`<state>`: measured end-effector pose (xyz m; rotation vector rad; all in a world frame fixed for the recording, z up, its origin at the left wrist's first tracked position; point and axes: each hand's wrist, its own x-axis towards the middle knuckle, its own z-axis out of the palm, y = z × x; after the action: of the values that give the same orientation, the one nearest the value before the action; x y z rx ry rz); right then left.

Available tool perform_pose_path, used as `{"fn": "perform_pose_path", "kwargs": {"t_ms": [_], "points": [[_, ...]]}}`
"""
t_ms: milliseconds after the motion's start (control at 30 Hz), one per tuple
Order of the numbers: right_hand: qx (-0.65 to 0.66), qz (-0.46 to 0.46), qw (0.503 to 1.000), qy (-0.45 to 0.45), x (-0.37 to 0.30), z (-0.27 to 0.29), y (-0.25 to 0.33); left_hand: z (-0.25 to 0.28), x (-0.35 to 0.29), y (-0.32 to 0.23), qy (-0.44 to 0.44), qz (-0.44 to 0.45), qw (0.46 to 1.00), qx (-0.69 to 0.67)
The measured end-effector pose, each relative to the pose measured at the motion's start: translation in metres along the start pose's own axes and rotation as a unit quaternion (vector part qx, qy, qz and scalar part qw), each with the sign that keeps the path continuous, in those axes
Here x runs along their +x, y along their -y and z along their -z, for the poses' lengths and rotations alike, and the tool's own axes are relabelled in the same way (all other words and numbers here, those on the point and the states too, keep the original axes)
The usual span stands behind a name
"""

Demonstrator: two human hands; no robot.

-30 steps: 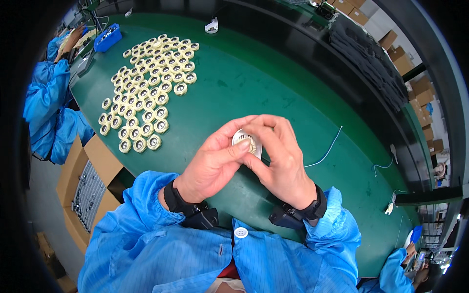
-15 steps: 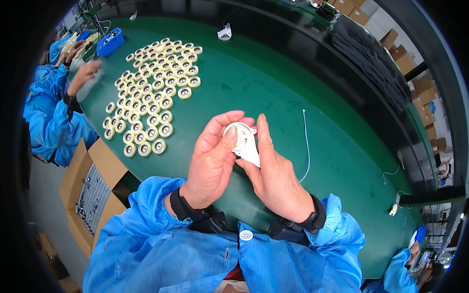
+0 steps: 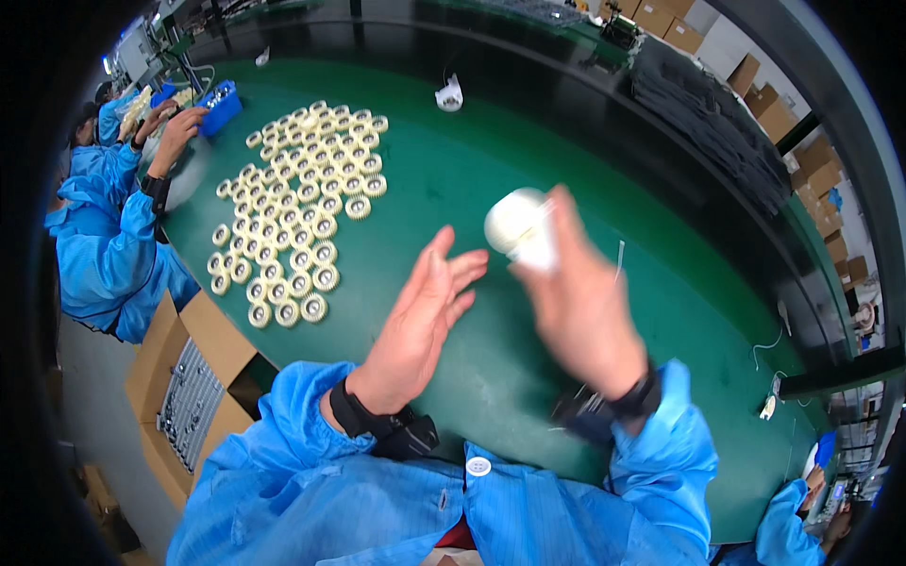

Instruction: Assembling small mechanical components including gears and white plastic housings on a production line.

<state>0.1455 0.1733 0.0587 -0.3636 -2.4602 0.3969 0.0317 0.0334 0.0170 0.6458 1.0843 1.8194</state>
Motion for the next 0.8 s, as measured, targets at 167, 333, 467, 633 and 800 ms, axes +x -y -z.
{"fn": "perform_pose_path", "kwargs": {"t_ms": [167, 333, 467, 633, 800], "points": [[-0.258, -0.011, 0.961, 0.100, 0.069, 0.021, -0.231, -0.002, -0.004, 0.002, 0.031, 0.051, 0.998, -0.010], [-0.417, -0.052, 0.894, 0.152, 0.091, -0.005, -0.338, 0.001, -0.005, -0.007, 0.098, 0.150, 0.982, -0.051], [-0.207, -0.144, 0.948, 0.195, 0.201, -0.080, -0.216, 0.007, -0.004, -0.007, 0.106, 0.140, 0.980, -0.089], [-0.184, -0.092, 0.971, 0.122, 0.227, -0.186, -0.153, 0.011, -0.002, -0.010, 0.070, 0.139, 0.984, -0.085], [0.060, -0.094, 0.990, 0.085, 0.195, -0.126, -0.136, 0.003, -0.003, -0.015, -0.002, 0.055, 0.996, -0.066]]}}
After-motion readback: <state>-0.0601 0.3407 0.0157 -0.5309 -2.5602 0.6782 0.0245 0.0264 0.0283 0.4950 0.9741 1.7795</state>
